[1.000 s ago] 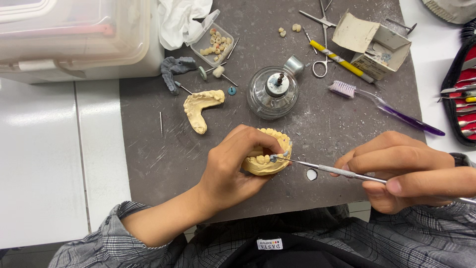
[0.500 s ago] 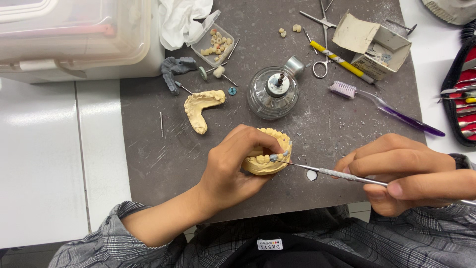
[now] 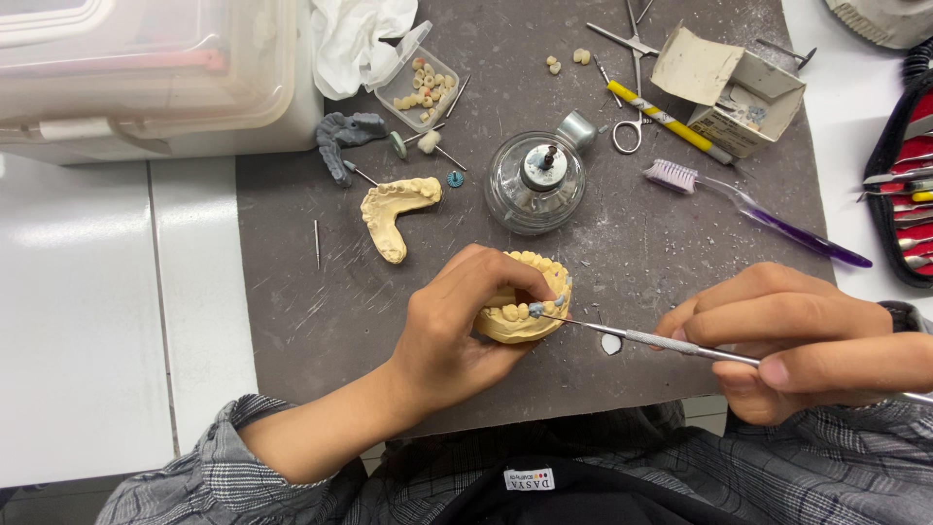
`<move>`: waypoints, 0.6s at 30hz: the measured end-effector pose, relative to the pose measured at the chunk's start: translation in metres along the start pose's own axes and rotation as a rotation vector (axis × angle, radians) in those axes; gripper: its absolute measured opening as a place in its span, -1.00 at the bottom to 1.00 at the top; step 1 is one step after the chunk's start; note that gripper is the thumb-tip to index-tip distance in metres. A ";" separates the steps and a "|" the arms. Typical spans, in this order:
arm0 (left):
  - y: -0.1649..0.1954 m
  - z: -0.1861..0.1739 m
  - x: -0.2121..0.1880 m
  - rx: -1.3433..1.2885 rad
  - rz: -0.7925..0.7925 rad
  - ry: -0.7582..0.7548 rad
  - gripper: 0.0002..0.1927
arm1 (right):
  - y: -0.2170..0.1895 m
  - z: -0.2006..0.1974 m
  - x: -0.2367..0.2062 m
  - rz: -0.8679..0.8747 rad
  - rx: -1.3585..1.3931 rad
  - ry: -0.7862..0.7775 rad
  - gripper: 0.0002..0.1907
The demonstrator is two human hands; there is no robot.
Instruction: The person holds a plaster dental model in one hand and uses a metal wax spatula to shape and smooth wax on the model's teeth, periodically warming the spatula tip over a small burner flame and repositioning the model to work on different teeth.
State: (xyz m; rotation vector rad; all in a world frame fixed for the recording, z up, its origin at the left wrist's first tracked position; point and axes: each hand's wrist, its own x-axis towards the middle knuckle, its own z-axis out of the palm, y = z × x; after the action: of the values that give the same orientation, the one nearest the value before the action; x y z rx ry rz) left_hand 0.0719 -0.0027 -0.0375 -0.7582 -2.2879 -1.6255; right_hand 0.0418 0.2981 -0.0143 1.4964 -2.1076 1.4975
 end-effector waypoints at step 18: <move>-0.001 0.002 -0.001 0.008 -0.020 -0.005 -0.65 | 0.004 -0.005 0.015 -0.025 0.107 -0.048 -0.87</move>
State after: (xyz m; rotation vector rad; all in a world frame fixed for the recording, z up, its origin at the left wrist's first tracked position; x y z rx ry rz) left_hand 0.0729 -0.0017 -0.0391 -0.7399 -2.3117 -1.6235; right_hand 0.0293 0.2923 -0.0057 1.6046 -2.0569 1.6049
